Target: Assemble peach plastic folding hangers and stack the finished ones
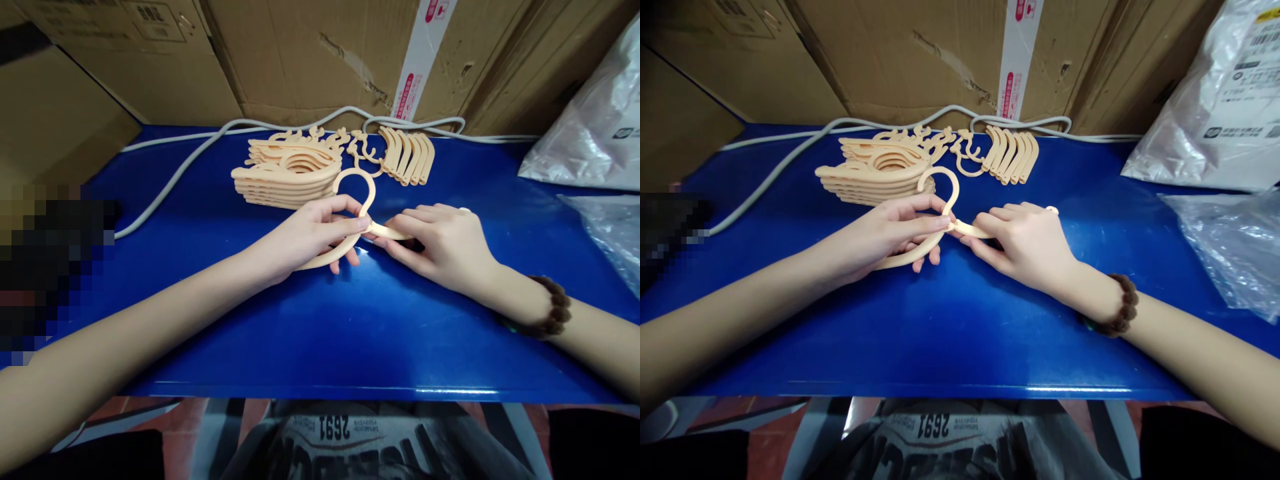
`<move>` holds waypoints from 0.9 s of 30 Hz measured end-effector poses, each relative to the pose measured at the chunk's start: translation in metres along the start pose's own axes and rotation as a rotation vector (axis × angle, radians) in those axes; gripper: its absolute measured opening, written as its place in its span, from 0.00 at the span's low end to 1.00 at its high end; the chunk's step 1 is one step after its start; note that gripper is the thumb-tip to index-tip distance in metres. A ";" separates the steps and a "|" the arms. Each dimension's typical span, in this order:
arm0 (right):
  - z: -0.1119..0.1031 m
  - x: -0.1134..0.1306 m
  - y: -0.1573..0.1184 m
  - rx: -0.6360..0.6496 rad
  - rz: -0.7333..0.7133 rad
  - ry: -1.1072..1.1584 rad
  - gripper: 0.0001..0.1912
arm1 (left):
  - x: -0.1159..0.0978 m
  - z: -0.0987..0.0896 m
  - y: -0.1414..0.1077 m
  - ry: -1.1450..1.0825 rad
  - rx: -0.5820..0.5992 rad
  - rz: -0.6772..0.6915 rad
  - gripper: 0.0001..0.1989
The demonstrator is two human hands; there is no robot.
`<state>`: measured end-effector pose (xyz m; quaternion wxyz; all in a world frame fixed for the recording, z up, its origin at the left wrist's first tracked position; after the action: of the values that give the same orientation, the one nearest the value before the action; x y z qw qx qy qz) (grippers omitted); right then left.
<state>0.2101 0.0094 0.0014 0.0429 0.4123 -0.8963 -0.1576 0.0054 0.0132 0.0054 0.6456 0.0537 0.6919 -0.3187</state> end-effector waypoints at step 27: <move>0.002 -0.002 0.001 -0.020 -0.097 -0.005 0.19 | 0.003 0.000 0.003 0.085 0.052 0.034 0.03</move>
<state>0.2105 0.0118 0.0002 0.0368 0.4544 -0.8738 -0.1693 0.0067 0.0144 0.0012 0.6194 0.0958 0.7090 -0.3231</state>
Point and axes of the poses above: each hand's wrist, its own y-axis towards the middle knuckle, its own z-axis out of the palm, x = y × z, the point moved 1 cm from there along y, towards the middle knuckle, and after that the axes turned 6 degrees about -z, right-handed, at the moved point
